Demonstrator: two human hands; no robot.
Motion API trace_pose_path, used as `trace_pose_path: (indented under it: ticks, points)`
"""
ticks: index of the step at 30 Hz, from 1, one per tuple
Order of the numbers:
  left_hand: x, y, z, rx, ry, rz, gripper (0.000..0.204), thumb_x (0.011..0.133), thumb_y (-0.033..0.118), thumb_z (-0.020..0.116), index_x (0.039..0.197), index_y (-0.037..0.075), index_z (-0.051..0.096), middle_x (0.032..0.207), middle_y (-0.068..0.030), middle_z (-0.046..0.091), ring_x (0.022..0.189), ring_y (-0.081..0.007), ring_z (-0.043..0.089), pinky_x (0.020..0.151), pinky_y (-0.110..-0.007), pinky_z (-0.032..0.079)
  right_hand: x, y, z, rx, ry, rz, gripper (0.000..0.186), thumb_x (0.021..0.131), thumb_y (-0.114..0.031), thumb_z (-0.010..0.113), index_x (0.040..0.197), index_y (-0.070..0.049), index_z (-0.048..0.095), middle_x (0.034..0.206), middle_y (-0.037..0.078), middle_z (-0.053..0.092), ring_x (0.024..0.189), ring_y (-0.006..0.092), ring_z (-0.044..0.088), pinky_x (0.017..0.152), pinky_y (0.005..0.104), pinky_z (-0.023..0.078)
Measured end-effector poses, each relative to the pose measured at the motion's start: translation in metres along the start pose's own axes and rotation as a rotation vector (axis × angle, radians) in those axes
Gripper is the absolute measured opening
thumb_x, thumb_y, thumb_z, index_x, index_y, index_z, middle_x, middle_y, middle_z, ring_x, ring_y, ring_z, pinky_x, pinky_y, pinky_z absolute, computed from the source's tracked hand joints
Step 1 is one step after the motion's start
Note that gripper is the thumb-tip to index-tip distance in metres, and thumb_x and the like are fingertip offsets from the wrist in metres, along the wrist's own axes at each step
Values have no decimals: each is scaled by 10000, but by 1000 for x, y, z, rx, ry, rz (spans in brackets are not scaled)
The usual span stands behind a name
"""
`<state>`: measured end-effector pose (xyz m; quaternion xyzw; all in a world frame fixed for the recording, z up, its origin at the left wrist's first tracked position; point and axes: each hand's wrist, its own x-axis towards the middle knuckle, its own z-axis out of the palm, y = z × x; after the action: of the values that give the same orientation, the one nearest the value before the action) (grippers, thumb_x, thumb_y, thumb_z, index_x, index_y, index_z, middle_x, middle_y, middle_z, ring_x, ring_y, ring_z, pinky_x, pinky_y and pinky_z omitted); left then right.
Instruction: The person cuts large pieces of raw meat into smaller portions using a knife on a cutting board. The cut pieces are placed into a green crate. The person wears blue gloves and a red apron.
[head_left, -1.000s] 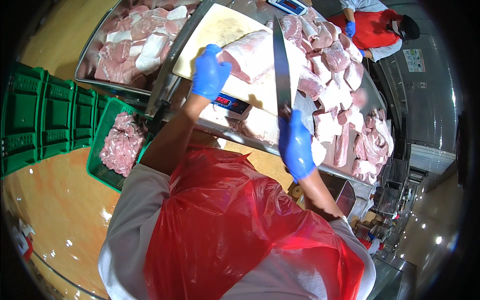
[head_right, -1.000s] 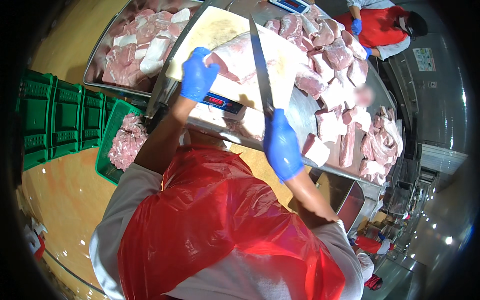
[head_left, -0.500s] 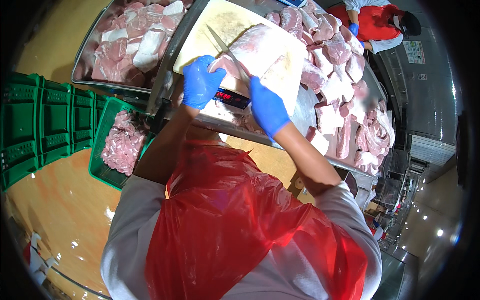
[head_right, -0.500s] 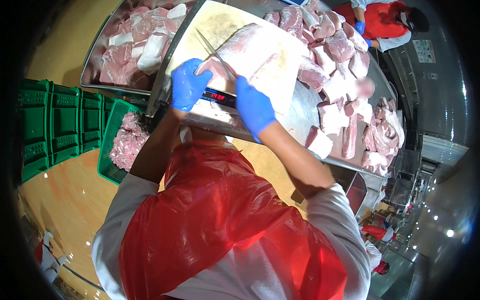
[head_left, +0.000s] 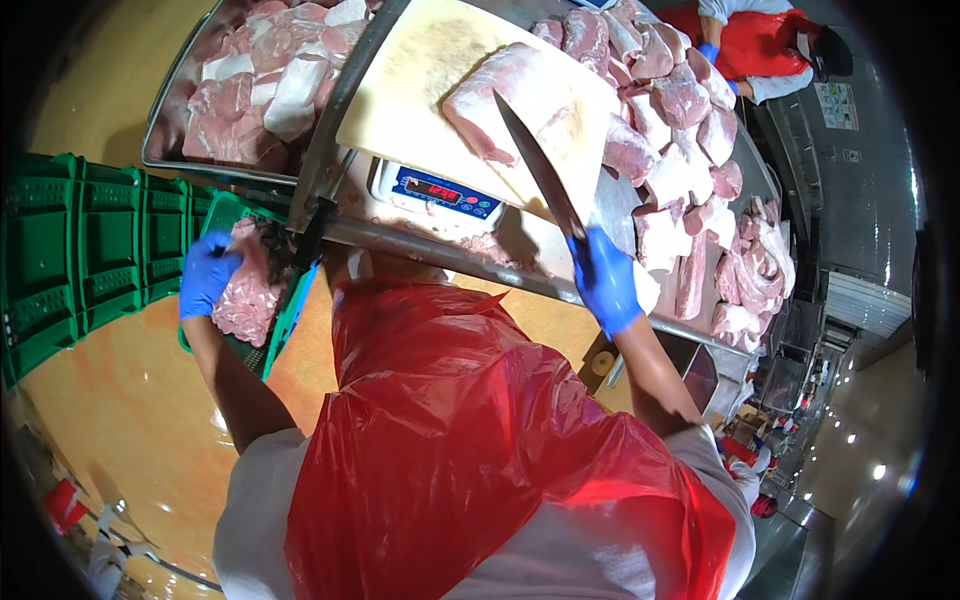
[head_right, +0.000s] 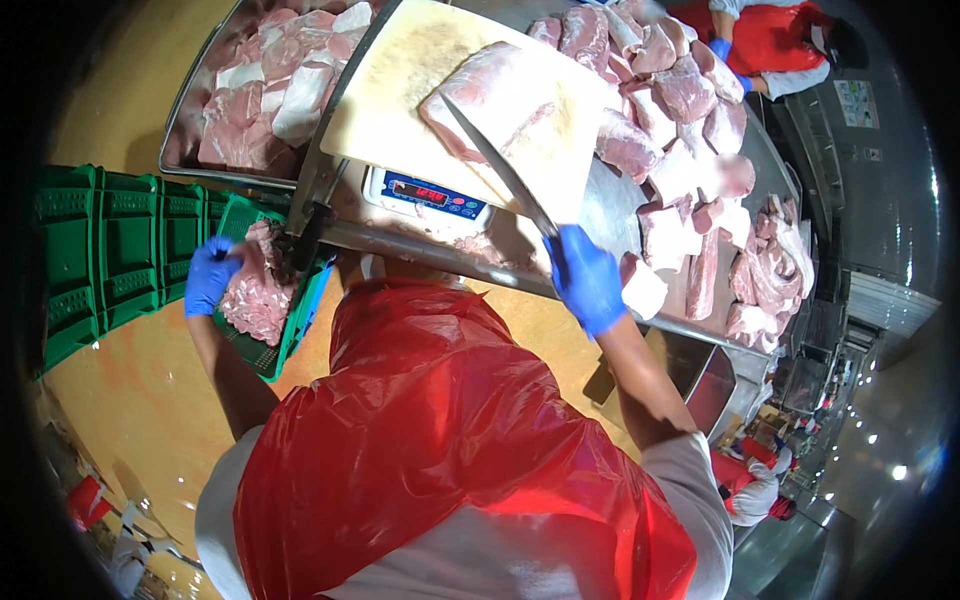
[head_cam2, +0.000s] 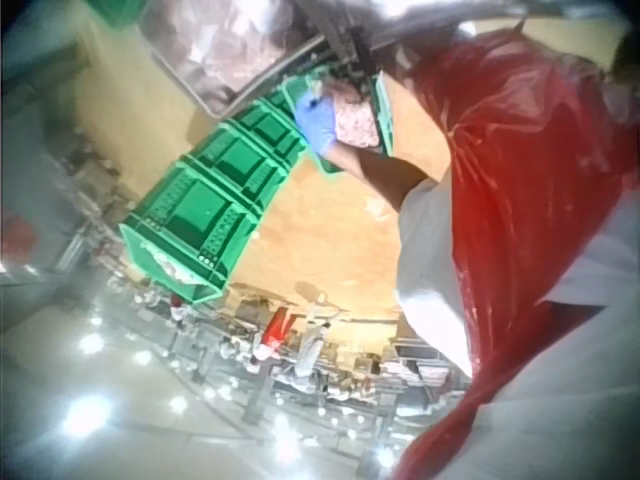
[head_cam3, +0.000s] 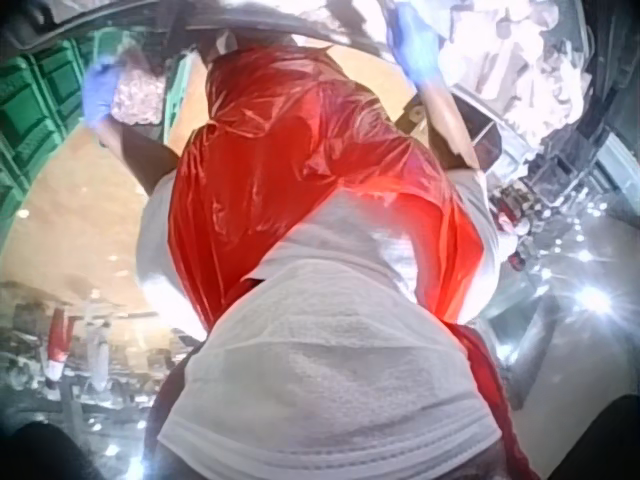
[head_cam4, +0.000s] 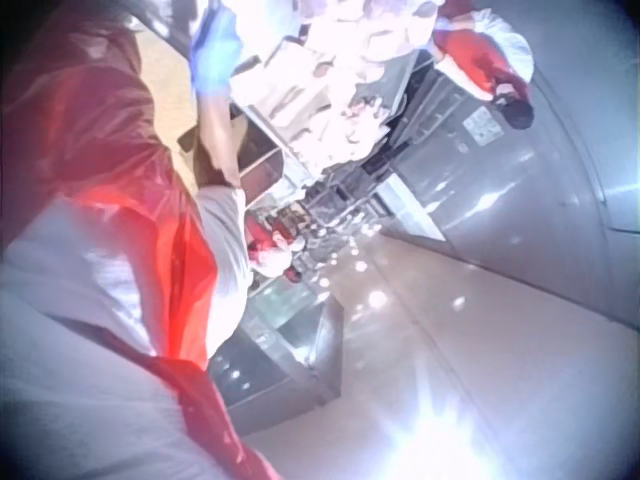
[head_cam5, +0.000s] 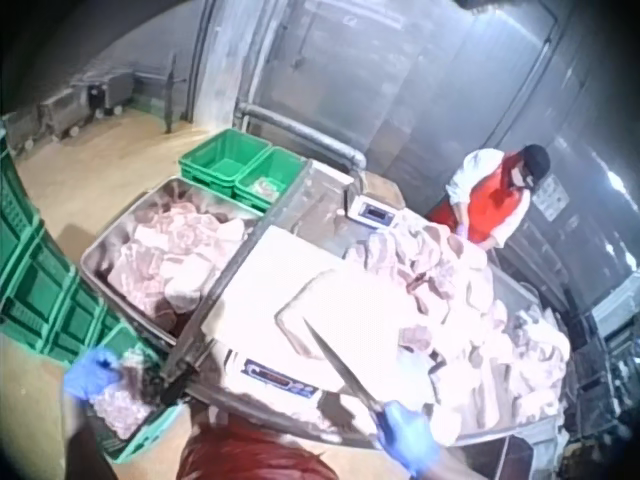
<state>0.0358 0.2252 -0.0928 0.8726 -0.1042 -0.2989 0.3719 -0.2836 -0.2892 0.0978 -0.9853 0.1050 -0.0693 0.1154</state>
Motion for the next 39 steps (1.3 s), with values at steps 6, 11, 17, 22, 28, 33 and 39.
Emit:
trace_pose_path:
  ticks: [6, 11, 17, 22, 28, 33, 39]
  points:
    - [-22, 46, 20, 383, 397, 187, 464, 842, 80, 691, 1289, -7, 600, 1118, -268, 681, 1022, -430, 669, 889, -452, 548, 108, -27, 45, 160, 241, -119, 222, 985, -237, 609, 953, -53, 490, 785, 210, 634, 628, 432, 636, 537, 493, 524]
    - [-13, 138, 48, 289, 504, 333, 311, 878, 67, 636, 1182, 26, 684, 1036, -239, 702, 903, -358, 713, 783, -420, 564, 125, -36, 43, 70, 132, -151, 221, 984, -241, 578, 1045, -55, 473, 864, 224, 650, 668, 430, 655, 555, 508, 533]
    - [-14, 162, 81, 63, 559, 417, 232, 894, 124, 638, 1073, 5, 726, 910, -210, 724, 800, -312, 726, 715, -383, 550, 48, 32, 14, -119, -284, -116, 211, 975, -196, 557, 1107, -61, 462, 890, 260, 635, 689, 446, 655, 586, 529, 520]
    - [-22, 218, 104, 18, 625, 534, 196, 905, 124, 645, 1065, 42, 721, 921, -167, 726, 781, -304, 721, 710, -383, 556, -26, 68, -55, -230, -371, -43, 186, 943, -164, 624, 1043, -71, 498, 844, 253, 641, 679, 436, 655, 569, 514, 516]
    - [-34, 303, 188, -287, 354, 609, 388, 847, 181, 780, 1181, 43, 638, 1020, -167, 684, 939, -277, 675, 827, -388, 546, -11, 48, -43, 44, -37, -80, 192, 953, -144, 650, 982, -26, 501, 771, 262, 637, 719, 467, 642, 581, 516, 486]
    - [-22, 325, 184, 38, 952, 1049, 823, 772, 386, 854, 1445, 105, 471, 1428, -263, 362, 1293, -403, 436, 922, -466, 512, 33, -29, -19, 336, -178, -107, 220, 993, -242, 590, 1043, -50, 497, 771, 251, 635, 703, 472, 627, 571, 539, 488]
    - [-19, 269, 109, -137, 1277, 862, 524, 972, 451, 573, 1303, 46, 536, 1192, -198, 544, 1092, -293, 532, 824, -420, 504, 28, -58, -29, 166, -275, -381, 181, 989, -242, 592, 1006, -80, 511, 729, 164, 611, 552, 366, 608, 479, 455, 485]
